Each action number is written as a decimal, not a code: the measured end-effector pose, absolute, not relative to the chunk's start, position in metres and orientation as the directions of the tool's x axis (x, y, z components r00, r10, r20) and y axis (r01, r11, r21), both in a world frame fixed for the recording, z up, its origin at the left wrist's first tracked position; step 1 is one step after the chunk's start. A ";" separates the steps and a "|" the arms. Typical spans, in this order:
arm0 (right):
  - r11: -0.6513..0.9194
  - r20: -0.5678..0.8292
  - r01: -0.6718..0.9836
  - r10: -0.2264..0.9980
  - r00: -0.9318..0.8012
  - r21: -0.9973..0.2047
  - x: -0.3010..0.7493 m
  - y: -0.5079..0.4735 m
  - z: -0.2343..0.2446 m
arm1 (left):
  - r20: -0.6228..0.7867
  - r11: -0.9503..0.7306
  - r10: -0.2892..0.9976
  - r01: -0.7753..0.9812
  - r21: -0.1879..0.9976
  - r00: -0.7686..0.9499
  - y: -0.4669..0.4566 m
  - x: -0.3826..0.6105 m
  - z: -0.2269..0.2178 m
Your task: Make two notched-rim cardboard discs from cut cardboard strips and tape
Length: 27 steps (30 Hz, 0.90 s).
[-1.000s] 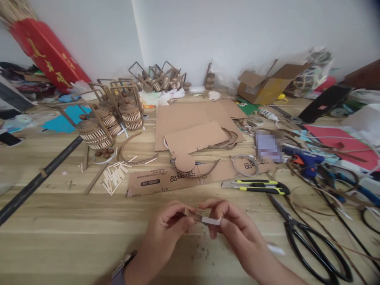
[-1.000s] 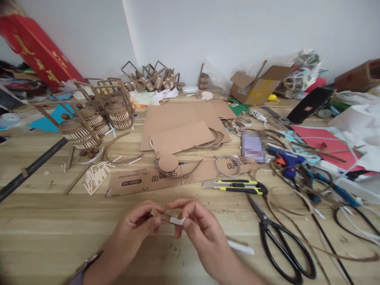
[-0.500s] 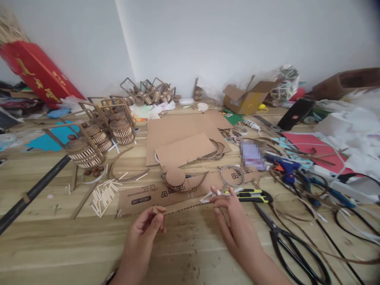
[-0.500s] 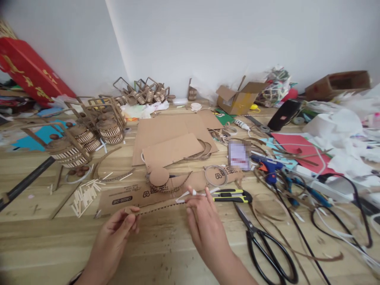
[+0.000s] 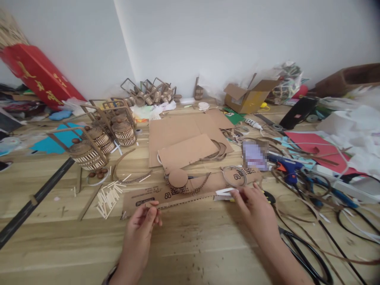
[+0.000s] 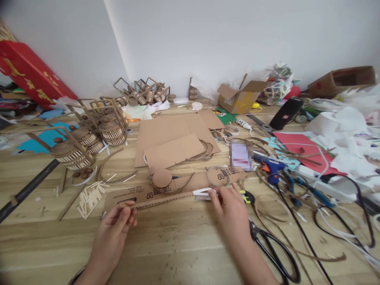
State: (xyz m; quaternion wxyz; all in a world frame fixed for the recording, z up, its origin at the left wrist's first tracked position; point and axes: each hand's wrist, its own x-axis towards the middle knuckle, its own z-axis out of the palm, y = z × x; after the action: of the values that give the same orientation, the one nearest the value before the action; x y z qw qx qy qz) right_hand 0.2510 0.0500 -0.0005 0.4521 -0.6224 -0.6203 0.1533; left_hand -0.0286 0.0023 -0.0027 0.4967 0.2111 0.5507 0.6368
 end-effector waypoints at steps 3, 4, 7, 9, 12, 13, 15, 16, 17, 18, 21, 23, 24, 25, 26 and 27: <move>0.056 0.197 0.422 0.934 0.297 -0.905 0.253 0.053 0.000 | -0.302 0.111 0.864 -0.433 0.895 -0.402 0.003 -0.029 -0.005; 0.048 0.173 0.374 0.935 0.309 -0.926 0.254 0.054 -0.001 | -0.305 0.110 0.866 -0.444 0.889 -0.396 0.003 -0.029 -0.006; 0.044 0.094 0.143 0.927 0.362 -0.989 0.254 0.059 -0.005 | -0.298 0.098 0.876 -0.465 0.880 -0.379 0.004 -0.030 -0.010; 0.063 0.044 -0.038 0.924 0.381 -0.997 0.253 0.062 -0.005 | -0.296 0.092 0.877 -0.474 0.876 -0.377 0.005 -0.030 -0.011; 0.057 -0.037 -0.265 0.941 0.335 -0.963 0.257 0.065 0.000 | -0.304 0.093 0.870 -0.478 0.874 -0.387 0.006 -0.030 -0.010; 0.043 -0.061 -0.318 0.949 0.310 -0.947 0.259 0.066 0.003 | -0.308 0.095 0.867 -0.476 0.874 -0.393 0.007 -0.030 -0.009; 0.017 -0.098 -0.391 0.957 0.272 -0.920 0.264 0.067 0.009 | -0.314 0.103 0.862 -0.470 0.877 -0.399 0.008 -0.029 -0.008; 0.011 -0.108 -0.412 0.958 0.264 -0.911 0.267 0.067 0.012 | -0.320 0.110 0.859 -0.467 0.877 -0.399 0.008 -0.029 -0.008; 0.011 -0.111 -0.422 0.958 0.265 -0.907 0.270 0.067 0.015 | -0.327 0.117 0.857 -0.466 0.877 -0.400 0.008 -0.029 -0.008; 0.015 -0.110 -0.418 0.955 0.274 -0.908 0.272 0.067 0.018 | -0.334 0.125 0.854 -0.466 0.876 -0.399 0.008 -0.029 -0.008; 0.044 -0.072 -0.312 0.934 0.350 -0.949 0.277 0.066 0.024 | -0.362 0.152 0.844 -0.471 0.869 -0.396 0.007 -0.030 -0.007; 0.068 -0.008 -0.157 0.900 0.436 -0.985 0.282 0.063 0.028 | -0.379 0.167 0.833 -0.471 0.866 -0.402 0.006 -0.031 -0.006; 0.077 0.041 -0.055 0.874 0.485 -0.995 0.286 0.060 0.030 | -0.386 0.173 0.828 -0.471 0.865 -0.406 0.005 -0.031 -0.005; 0.078 0.099 0.062 0.842 0.530 -0.995 0.292 0.056 0.032 | -0.393 0.177 0.823 -0.471 0.864 -0.411 0.005 -0.031 -0.003; 0.068 0.171 0.199 0.806 0.566 -0.978 0.299 0.052 0.035 | -0.398 0.180 0.818 -0.473 0.862 -0.415 0.004 -0.031 -0.002; 0.040 0.253 0.350 0.769 0.588 -0.936 0.307 0.048 0.039 | -0.403 0.184 0.815 -0.475 0.860 -0.415 0.004 -0.031 0.000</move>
State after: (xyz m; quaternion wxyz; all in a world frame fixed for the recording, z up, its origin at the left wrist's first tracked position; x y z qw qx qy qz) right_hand 0.3074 0.0477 0.0391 0.5878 -0.6695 -0.4177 0.1781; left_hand -0.0307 0.0041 -0.0004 0.5195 0.1498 0.5673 0.6211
